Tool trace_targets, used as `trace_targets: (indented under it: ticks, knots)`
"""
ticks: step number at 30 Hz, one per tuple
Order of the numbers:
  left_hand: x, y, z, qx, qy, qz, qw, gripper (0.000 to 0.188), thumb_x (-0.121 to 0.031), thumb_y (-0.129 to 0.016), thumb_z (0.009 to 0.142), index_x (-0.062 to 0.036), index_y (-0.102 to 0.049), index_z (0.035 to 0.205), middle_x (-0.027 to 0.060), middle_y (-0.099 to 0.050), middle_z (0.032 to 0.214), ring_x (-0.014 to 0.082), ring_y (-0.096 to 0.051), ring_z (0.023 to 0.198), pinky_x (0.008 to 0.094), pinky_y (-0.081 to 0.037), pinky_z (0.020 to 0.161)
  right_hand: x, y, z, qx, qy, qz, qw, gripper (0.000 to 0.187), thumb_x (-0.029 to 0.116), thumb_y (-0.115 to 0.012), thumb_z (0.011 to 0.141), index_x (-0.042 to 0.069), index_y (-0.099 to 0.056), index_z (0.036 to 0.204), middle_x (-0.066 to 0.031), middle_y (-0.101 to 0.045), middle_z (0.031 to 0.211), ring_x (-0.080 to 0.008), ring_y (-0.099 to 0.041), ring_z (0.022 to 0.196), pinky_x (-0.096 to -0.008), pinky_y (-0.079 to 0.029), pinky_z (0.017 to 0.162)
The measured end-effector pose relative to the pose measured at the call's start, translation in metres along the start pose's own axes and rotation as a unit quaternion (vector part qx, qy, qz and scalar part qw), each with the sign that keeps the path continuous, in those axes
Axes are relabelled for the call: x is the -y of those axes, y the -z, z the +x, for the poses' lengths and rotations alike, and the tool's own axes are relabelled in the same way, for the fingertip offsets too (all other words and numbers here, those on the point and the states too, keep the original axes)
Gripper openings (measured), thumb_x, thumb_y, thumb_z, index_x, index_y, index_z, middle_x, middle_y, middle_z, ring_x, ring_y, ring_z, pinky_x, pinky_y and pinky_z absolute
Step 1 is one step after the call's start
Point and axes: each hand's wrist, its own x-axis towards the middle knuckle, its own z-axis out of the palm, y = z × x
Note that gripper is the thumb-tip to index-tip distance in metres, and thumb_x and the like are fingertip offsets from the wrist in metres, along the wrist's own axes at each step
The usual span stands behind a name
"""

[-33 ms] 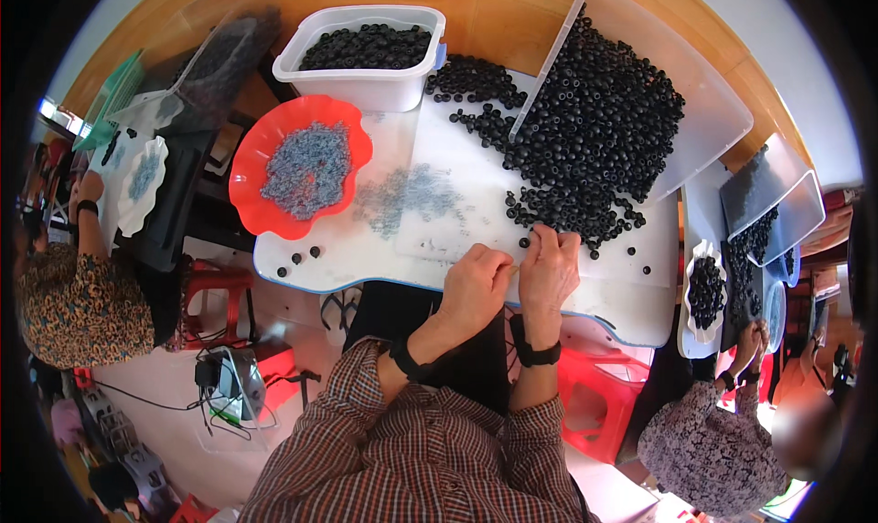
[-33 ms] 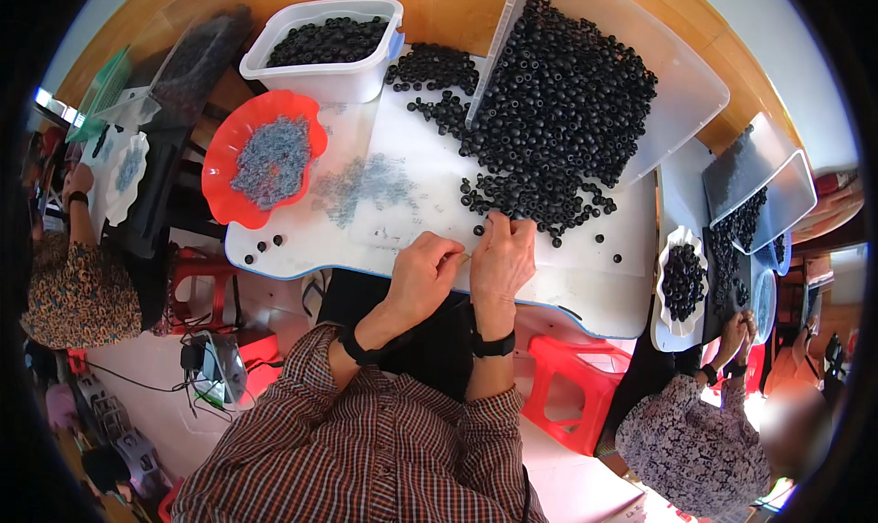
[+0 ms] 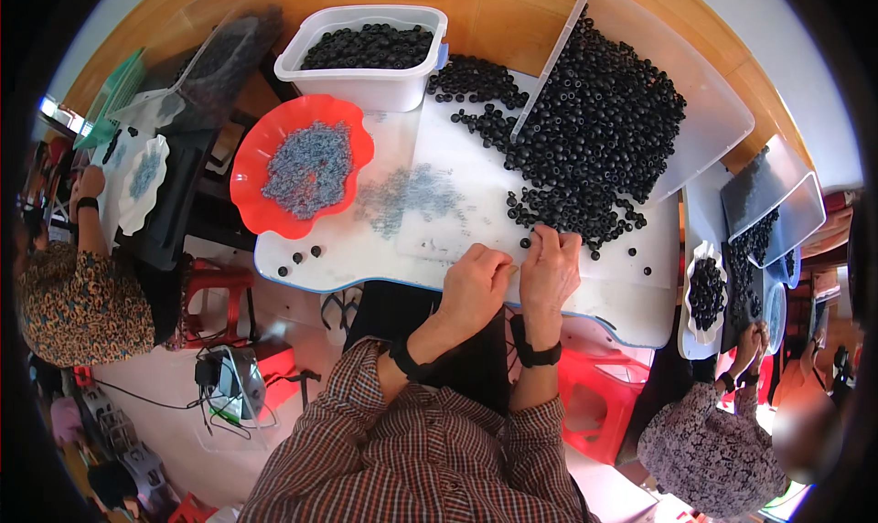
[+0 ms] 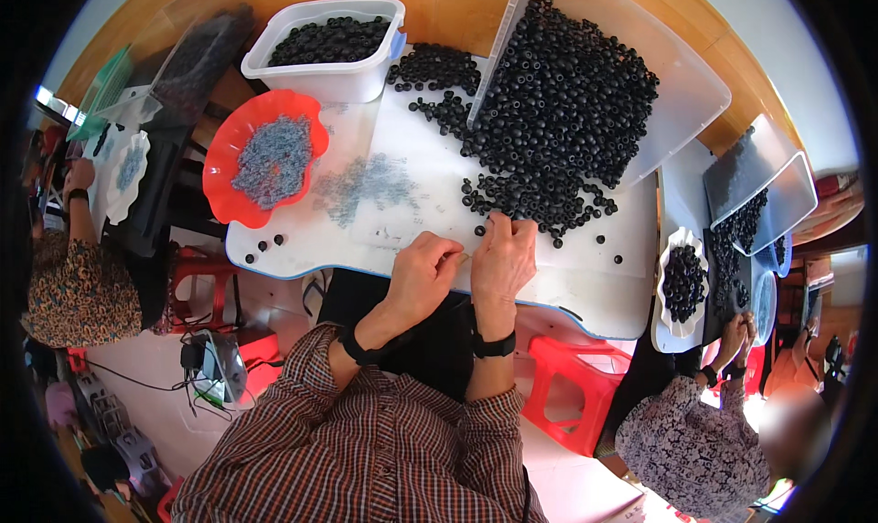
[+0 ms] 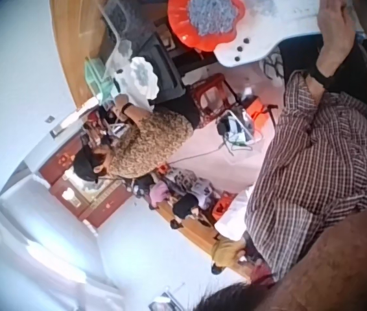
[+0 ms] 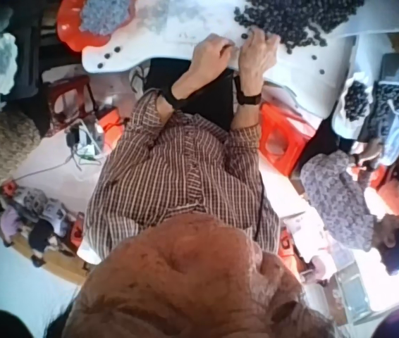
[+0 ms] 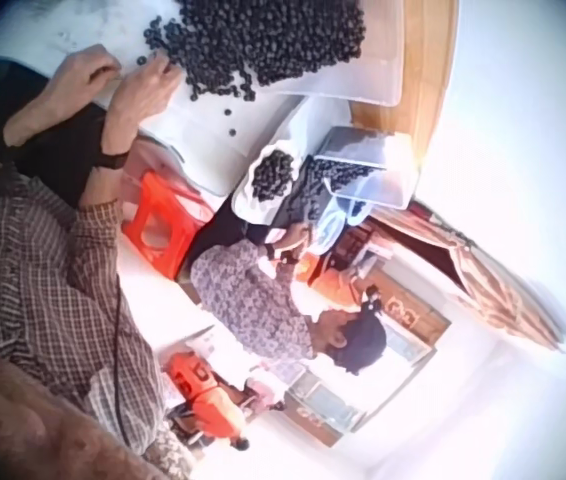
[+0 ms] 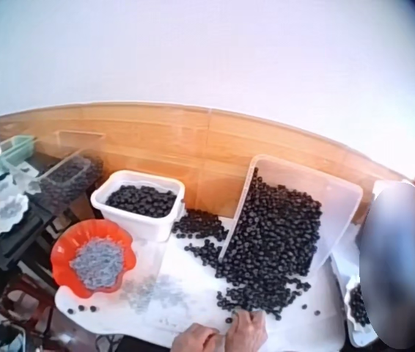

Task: Sorting and inspecting small black plastic components at a workstation.

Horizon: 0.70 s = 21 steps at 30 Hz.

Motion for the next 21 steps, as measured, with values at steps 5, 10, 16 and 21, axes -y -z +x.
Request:
trace_targets:
  ticks: [5,10,16,21]
  knots:
    - [0.006,0.011,0.007,-0.017,0.01,0.012,1.0,0.01,-0.001,-0.068,0.08,-0.0015,-0.067,0.09,0.0142,-0.061,0.08,0.0285,-0.061,0.065,0.0355,-0.048,0.056,0.002,0.004,-0.004,-0.051,0.018,0.071,0.996,0.011,0.011,-0.064,0.087,0.009,-0.065,0.098,-0.0105,-0.056,0.096,-0.0277,-0.06,0.077,-0.0397,-0.049,0.06]
    - [0.007,0.017,0.025,-0.046,-0.03,0.138,0.989,0.011,-0.005,-0.066,0.083,-0.003,-0.067,0.094,0.0125,-0.057,0.08,0.0293,-0.06,0.069,0.0397,-0.048,0.061,-0.002,0.011,-0.018,-0.025,-0.052,0.188,0.98,0.009,0.005,-0.062,0.088,0.003,-0.062,0.097,-0.0128,-0.059,0.097,-0.0255,-0.061,0.07,-0.0368,-0.05,0.059]
    - [0.009,0.013,0.042,-0.012,-0.023,0.243,0.97,0.016,-0.008,-0.064,0.083,-0.0055,-0.068,0.098,0.0116,-0.056,0.085,0.0305,-0.059,0.083,0.0422,-0.05,0.065,-0.008,0.011,-0.024,-0.025,-0.038,0.198,0.979,0.009,0.003,-0.064,0.087,0.002,-0.06,0.095,-0.0127,-0.06,0.091,-0.0235,-0.06,0.065,-0.0341,-0.048,0.057]
    - [0.013,0.012,0.047,0.015,-0.016,0.265,0.964,0.015,-0.011,-0.063,0.084,-0.0059,-0.069,0.097,0.0123,-0.056,0.086,0.0313,-0.059,0.083,0.0427,-0.05,0.066,-0.01,0.01,-0.026,-0.019,-0.032,0.199,0.979,0.01,0.003,-0.065,0.086,0.002,-0.06,0.094,-0.0117,-0.06,0.092,-0.0211,-0.058,0.059,-0.0335,-0.048,0.054]
